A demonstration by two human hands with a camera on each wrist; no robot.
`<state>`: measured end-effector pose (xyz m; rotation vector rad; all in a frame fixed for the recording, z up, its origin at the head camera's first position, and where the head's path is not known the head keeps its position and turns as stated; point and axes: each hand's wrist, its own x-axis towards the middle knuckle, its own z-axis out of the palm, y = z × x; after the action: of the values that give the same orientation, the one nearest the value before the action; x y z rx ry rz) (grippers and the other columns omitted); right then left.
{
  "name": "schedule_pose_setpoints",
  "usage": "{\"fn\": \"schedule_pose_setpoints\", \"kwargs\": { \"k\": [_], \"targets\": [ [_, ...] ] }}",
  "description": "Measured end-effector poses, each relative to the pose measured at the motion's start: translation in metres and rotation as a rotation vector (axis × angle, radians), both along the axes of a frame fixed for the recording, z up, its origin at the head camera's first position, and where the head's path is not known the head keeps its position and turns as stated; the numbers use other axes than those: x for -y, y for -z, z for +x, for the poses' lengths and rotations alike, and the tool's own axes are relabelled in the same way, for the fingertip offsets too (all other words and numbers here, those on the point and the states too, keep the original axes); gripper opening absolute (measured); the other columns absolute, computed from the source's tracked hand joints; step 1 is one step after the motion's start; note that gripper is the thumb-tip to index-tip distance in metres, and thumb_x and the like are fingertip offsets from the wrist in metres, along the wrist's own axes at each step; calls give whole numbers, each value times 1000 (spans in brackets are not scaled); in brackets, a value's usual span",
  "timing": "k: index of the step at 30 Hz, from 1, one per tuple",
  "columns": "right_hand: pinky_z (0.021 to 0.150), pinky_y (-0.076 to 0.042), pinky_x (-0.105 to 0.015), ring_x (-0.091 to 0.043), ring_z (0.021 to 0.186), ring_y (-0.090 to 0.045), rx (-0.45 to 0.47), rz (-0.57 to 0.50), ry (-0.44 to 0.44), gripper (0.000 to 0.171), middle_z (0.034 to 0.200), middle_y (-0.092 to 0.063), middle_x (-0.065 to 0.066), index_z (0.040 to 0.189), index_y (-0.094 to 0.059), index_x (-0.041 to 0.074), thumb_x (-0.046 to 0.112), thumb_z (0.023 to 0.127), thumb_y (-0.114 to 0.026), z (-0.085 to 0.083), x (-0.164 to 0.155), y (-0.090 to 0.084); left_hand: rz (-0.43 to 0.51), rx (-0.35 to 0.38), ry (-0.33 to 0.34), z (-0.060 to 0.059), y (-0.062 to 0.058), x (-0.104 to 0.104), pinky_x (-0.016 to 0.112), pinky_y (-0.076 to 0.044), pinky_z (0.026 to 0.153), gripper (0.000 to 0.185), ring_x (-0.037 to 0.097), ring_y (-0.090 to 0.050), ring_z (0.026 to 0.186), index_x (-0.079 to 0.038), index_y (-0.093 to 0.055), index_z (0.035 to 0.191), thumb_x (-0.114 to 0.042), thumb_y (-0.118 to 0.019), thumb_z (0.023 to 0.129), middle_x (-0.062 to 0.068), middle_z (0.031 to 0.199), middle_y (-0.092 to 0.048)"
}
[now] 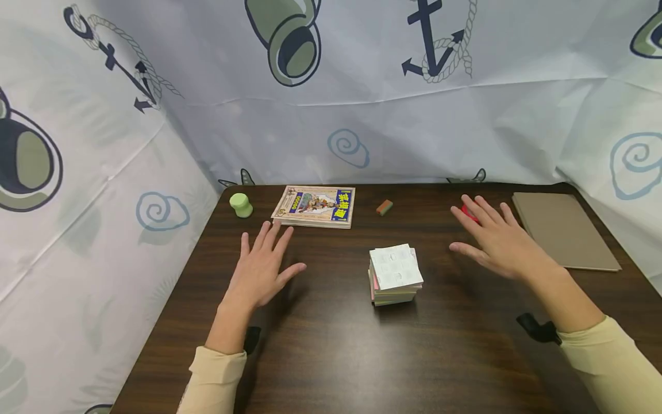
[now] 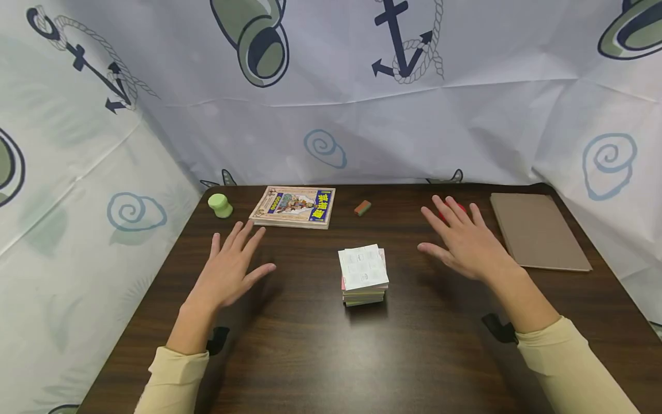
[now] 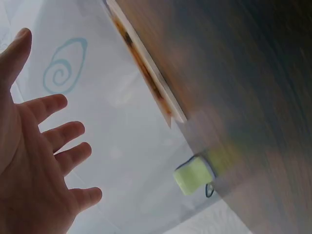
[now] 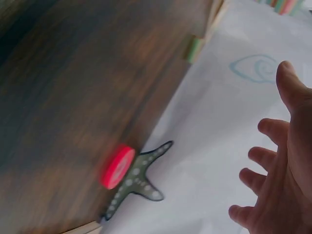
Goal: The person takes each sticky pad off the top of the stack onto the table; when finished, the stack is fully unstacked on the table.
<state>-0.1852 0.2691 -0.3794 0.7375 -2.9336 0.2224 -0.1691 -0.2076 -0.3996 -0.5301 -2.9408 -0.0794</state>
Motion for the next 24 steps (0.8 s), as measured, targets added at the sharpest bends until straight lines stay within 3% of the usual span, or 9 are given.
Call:
{"fn": "schedule_pose_setpoints", "kwargs": {
  "k": [3, 6, 12, 18, 24],
  "targets": [
    [114, 2, -55, -31, 148, -7, -4, -52, -40, 77, 161, -16, -14, 156, -26, 15, 54, 96, -56, 2, 6, -7, 74, 24, 42, 0, 2, -7, 66, -7, 110, 85, 33, -10, 148, -16, -25, 156, -67, -48, 92, 14, 161, -18],
    [115, -7, -54, -32, 147, -13, 9, -125, -107, 74, 160, -21, -12, 155, -30, 18, 50, 95, -59, 6, 18, -16, 198, 61, 126, 0, 5, -21, 63, -10, 111, 87, 30, -14, 147, -19, -22, 157, -67, -50, 91, 10, 160, -21],
    [108, -29, -53, -29, 141, -32, 62, -219, -289, 69, 154, -37, -6, 146, -47, 17, 47, 89, -70, 14, 52, -23, 384, 200, 302, 4, 14, -68, 51, -22, 113, 100, 25, -23, 145, -19, -16, 158, -66, -63, 84, 5, 159, -26],
    [104, -38, -49, -26, 136, -40, 98, -229, -451, 71, 150, -41, -4, 141, -52, 16, 44, 82, -78, 18, 82, -16, 588, 383, 355, 4, 24, -110, 46, -33, 108, 107, 19, -30, 141, -21, -19, 156, -60, -77, 75, 0, 155, -31],
    [99, -43, -45, -25, 134, -42, 126, -243, -502, 67, 147, -45, -5, 138, -55, 15, 36, 80, -81, 18, 97, -9, 764, 408, 395, 1, 31, -133, 45, -41, 101, 95, 17, -48, 126, -16, -32, 146, -45, -86, 73, 0, 139, -47]
  ]
}}
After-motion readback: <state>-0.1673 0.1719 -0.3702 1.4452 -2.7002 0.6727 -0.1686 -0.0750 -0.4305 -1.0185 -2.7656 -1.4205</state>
